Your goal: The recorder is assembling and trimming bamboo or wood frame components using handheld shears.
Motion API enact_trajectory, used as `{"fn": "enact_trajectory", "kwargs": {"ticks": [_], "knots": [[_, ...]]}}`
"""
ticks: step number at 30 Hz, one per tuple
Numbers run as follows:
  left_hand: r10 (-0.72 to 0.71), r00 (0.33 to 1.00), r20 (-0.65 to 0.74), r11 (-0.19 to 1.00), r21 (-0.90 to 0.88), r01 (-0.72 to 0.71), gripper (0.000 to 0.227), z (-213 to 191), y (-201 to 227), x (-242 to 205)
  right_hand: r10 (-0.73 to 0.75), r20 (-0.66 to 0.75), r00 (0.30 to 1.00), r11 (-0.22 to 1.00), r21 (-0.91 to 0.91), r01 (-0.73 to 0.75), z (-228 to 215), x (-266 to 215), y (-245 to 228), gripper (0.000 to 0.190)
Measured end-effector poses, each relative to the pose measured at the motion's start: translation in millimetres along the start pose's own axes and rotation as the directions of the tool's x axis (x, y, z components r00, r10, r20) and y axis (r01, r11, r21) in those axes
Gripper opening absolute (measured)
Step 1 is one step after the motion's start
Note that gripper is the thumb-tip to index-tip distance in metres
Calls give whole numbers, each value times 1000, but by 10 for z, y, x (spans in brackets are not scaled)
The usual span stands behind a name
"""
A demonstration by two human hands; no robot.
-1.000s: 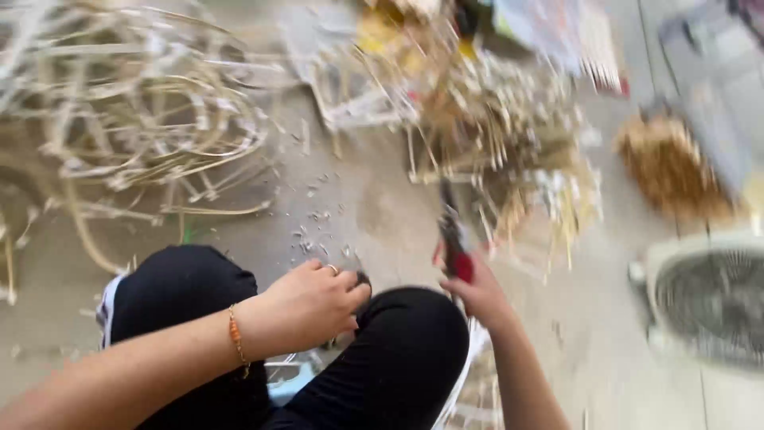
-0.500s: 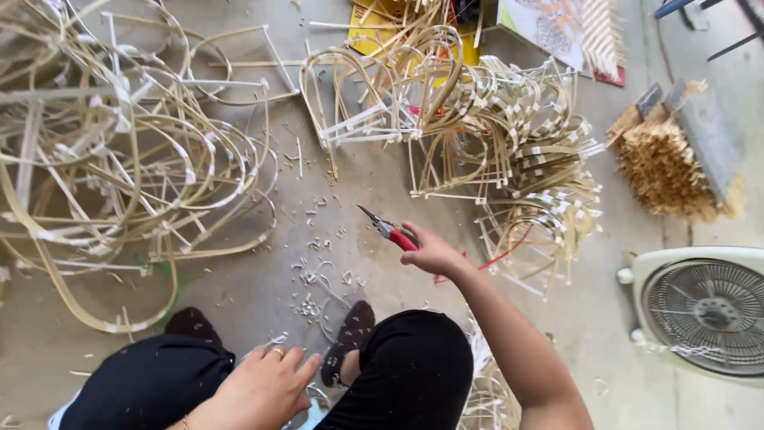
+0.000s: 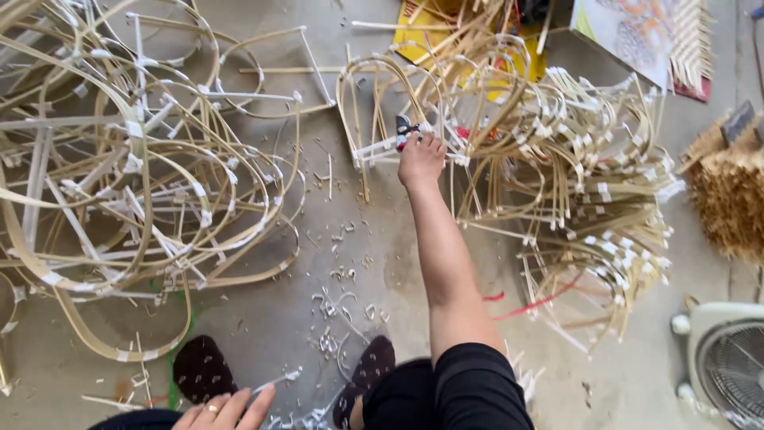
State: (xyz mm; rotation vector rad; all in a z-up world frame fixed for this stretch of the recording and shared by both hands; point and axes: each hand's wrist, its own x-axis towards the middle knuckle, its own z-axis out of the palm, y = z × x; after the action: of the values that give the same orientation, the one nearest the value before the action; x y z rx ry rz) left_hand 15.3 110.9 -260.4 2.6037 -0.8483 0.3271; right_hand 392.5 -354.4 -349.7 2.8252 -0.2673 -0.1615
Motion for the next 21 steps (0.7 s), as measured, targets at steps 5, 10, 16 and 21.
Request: {"fn": "enact_trajectory", "kwargs": {"ticks": [5,10,16,21], "knots": [[0,994,112,1000,7,-1,38,372,-139,-183,60,130,990,965,-262,-24,559,468,-89,47],[14,957,289,999,-41,-2,49,44,-108,51,120,366,923,858,-505,89,760,185,70,49],[156,668,728,976,-218,10,74,-395,-153,599,-32,514,857,811,-488,322,1282,-1068,968,37],[39,480,877,983,-120,141,78,-996,84,1114,-206,380,902,966,-67,248,985,-3369,1799,24]]}}
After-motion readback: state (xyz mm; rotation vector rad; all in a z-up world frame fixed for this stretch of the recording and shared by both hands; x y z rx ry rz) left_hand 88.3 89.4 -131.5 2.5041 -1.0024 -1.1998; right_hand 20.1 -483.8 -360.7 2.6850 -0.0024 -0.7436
